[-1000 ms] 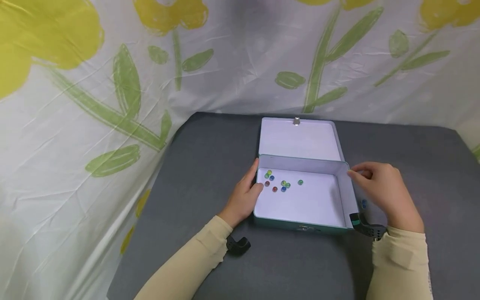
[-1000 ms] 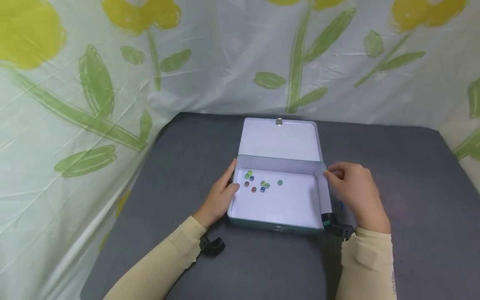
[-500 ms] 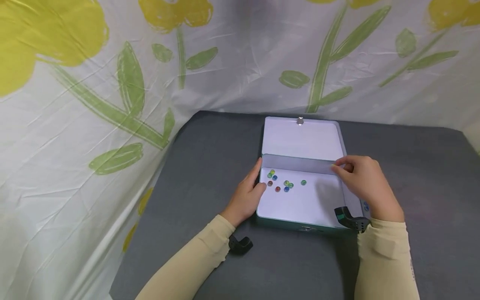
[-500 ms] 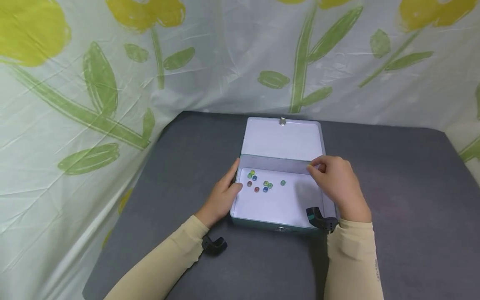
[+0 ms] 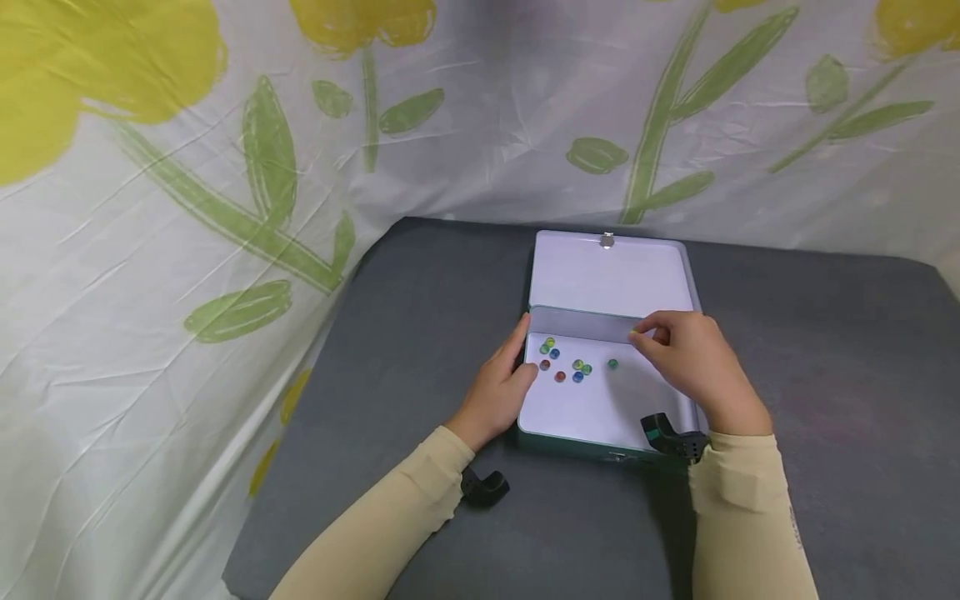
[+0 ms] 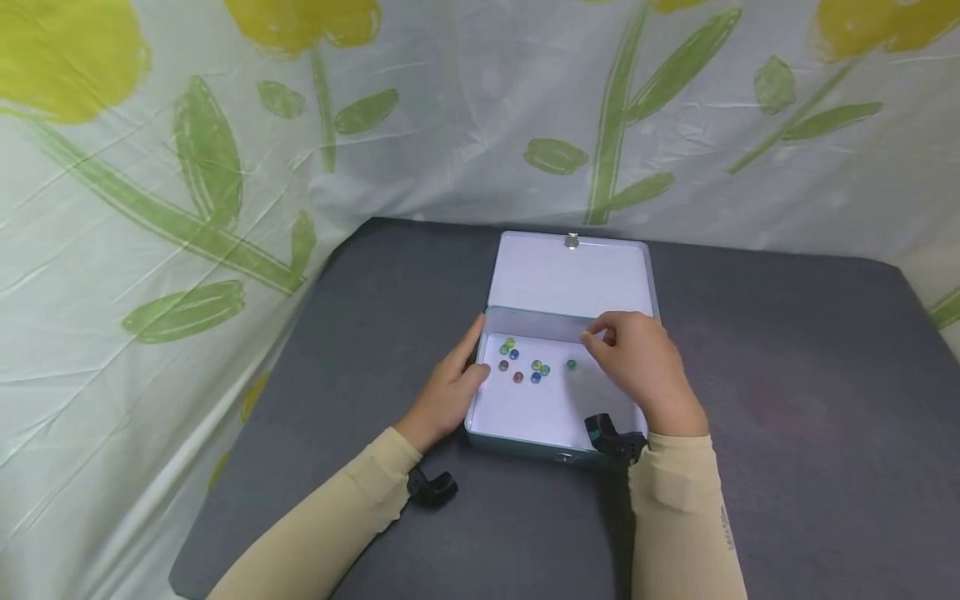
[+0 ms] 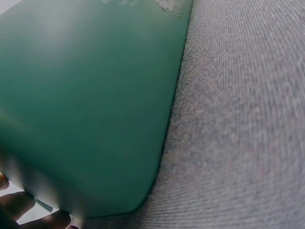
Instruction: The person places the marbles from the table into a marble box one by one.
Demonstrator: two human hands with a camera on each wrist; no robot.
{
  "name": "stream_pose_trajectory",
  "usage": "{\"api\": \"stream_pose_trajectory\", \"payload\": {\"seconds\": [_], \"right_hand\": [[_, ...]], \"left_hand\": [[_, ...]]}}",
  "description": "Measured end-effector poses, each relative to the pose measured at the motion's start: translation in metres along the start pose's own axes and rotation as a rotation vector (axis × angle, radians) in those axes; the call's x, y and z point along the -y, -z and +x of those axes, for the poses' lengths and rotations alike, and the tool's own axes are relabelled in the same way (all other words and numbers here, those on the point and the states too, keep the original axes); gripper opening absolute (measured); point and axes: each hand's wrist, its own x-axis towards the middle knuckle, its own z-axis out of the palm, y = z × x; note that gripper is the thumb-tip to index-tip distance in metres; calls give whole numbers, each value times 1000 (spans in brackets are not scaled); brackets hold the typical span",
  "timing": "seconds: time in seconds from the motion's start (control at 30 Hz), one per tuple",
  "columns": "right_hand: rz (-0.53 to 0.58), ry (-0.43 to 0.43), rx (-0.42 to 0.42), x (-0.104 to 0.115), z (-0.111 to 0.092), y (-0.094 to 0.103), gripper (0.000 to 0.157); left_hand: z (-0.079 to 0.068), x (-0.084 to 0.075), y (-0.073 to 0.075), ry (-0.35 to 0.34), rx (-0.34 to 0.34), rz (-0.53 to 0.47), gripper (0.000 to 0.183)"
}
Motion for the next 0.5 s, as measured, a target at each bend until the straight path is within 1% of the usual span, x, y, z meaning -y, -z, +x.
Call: {"api": "stream_pose_trajectory", "payload": {"seconds": [0.23, 0.5], "right_hand": [[-29, 23, 27, 12, 6, -13, 23], [-84, 72, 107, 21, 14, -26, 18]], "left_hand": [[-2, 1, -1, 1, 7, 7, 69], [0, 3, 1, -19, 2, 7, 69]]}}
